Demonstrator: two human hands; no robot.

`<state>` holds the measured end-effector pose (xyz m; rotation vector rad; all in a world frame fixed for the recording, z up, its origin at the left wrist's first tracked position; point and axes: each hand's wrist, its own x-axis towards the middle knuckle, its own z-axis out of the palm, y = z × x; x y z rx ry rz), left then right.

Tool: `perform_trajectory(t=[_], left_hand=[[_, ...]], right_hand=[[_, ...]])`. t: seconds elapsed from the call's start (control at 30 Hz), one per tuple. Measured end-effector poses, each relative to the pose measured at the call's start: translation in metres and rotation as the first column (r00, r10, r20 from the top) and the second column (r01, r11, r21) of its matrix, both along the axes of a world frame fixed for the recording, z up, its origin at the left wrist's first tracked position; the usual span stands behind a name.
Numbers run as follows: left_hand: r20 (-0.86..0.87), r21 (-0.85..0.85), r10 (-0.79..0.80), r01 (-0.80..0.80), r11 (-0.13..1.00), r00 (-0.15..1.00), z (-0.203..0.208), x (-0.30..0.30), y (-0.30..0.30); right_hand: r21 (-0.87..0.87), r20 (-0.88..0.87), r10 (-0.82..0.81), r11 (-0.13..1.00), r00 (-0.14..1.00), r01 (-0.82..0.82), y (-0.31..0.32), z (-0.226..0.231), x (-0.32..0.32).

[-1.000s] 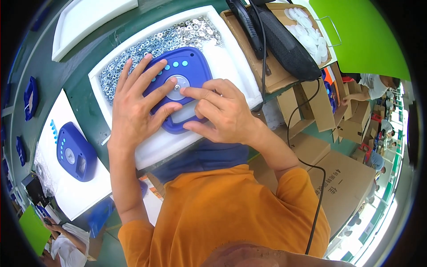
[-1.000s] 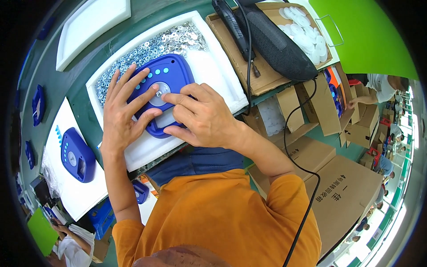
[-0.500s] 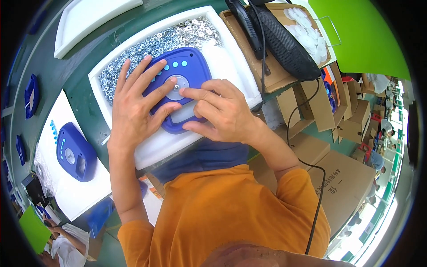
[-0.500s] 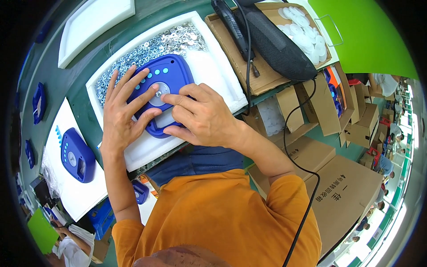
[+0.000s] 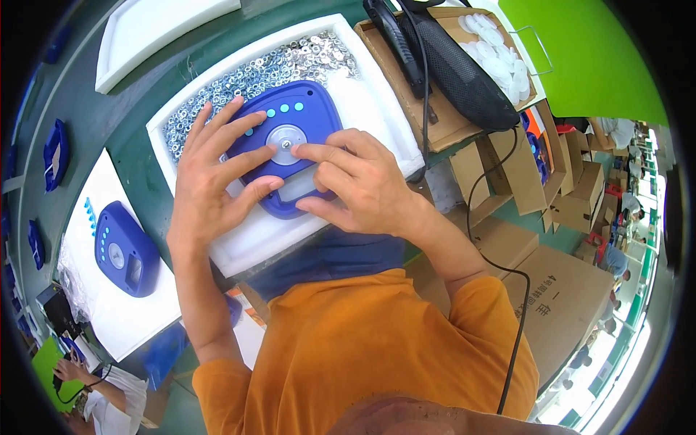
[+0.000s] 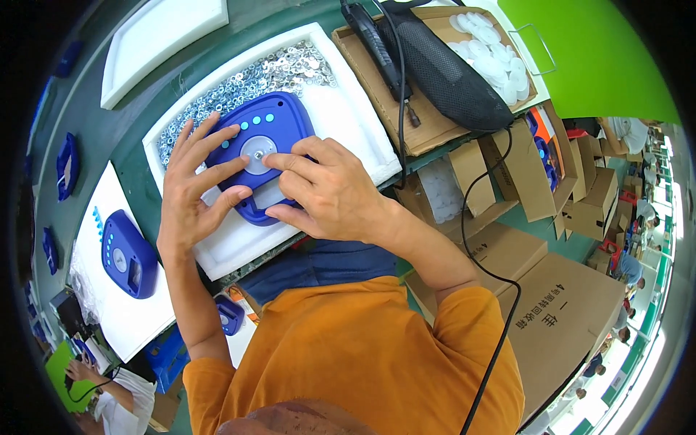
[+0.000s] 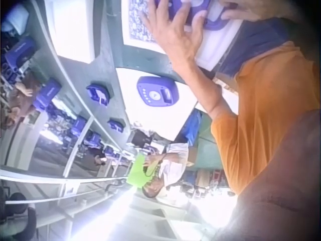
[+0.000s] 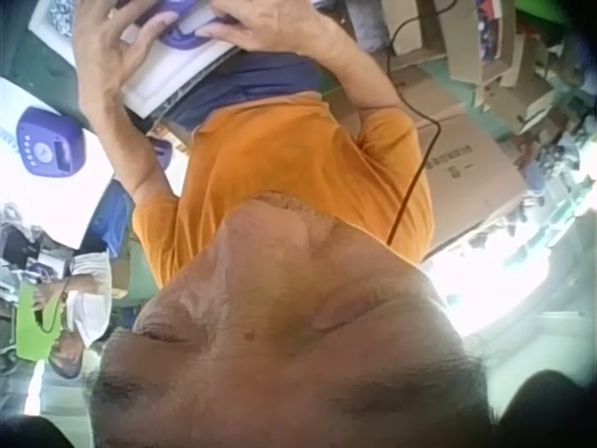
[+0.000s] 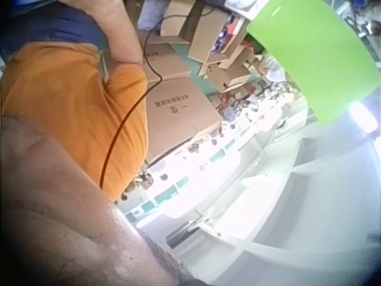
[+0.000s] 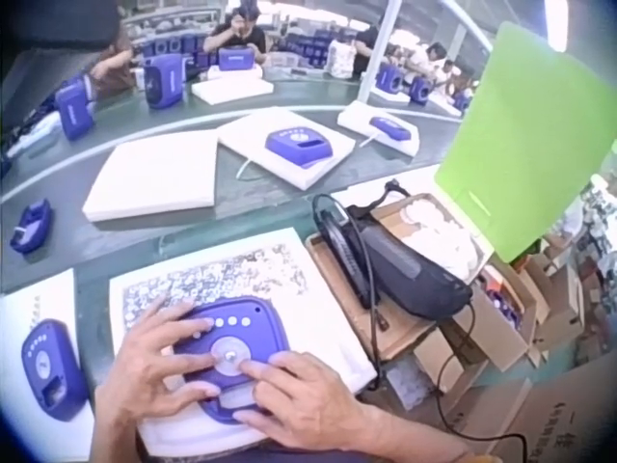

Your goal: Assembling a blue electronic device by placing internal components and securing them with an electric screwdriver.

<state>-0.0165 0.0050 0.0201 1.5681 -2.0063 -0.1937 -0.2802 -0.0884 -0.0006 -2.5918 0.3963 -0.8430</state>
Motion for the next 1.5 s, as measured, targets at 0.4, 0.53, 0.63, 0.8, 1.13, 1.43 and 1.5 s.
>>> perform_trajectory(t=[0.4, 0.53, 0.63, 0.8, 1.13, 1.43, 1.5], left_hand=[[0.069, -0.009, 0.013, -0.012, 1.000, 0.998, 0.004, -0.006, 0.006], [0.067, -0.029, 0.008, -0.006, 1.000, 0.998, 0.001, -0.007, 0.004], [0.069, -0.058, 0.009, -0.005, 0.998, 0.998, 0.001, -0.006, 0.005], [0.055, -0.032, 0.009, -0.007, 0.999, 0.998, -0.005, -0.004, 0.005], [0.022, -0.071, -0.001, 0.002, 0.998, 1.000, -0.010, 0.000, 0.007], [0.013, -0.080, 0.000, 0.001, 0.997, 1.000, -0.013, 0.000, 0.003], [0.015, -0.079, 0.003, -0.002, 0.997, 1.000, -0.014, -0.001, 0.005]], right_hand=[[0.399, 0.157, -0.080, 0.917, 0.984, 0.011, -0.051, 0.018, -0.005], [-0.288, -0.045, -0.607, 0.768, 0.794, 0.571, -0.136, 0.014, -0.009], [-0.412, -0.265, -0.721, 0.685, 0.640, 0.601, -0.173, 0.007, -0.003], [-0.441, -0.400, -0.750, 0.662, 0.527, 0.606, -0.191, 0.005, 0.001], [0.540, 0.526, -0.628, 0.768, 0.573, 0.345, -0.137, 0.098, -0.041], [0.707, 0.694, -0.441, 0.567, 0.570, -0.422, -0.044, 0.090, 0.010], [0.666, 0.698, -0.369, 0.650, 0.614, -0.366, -0.029, 0.090, 0.035]])
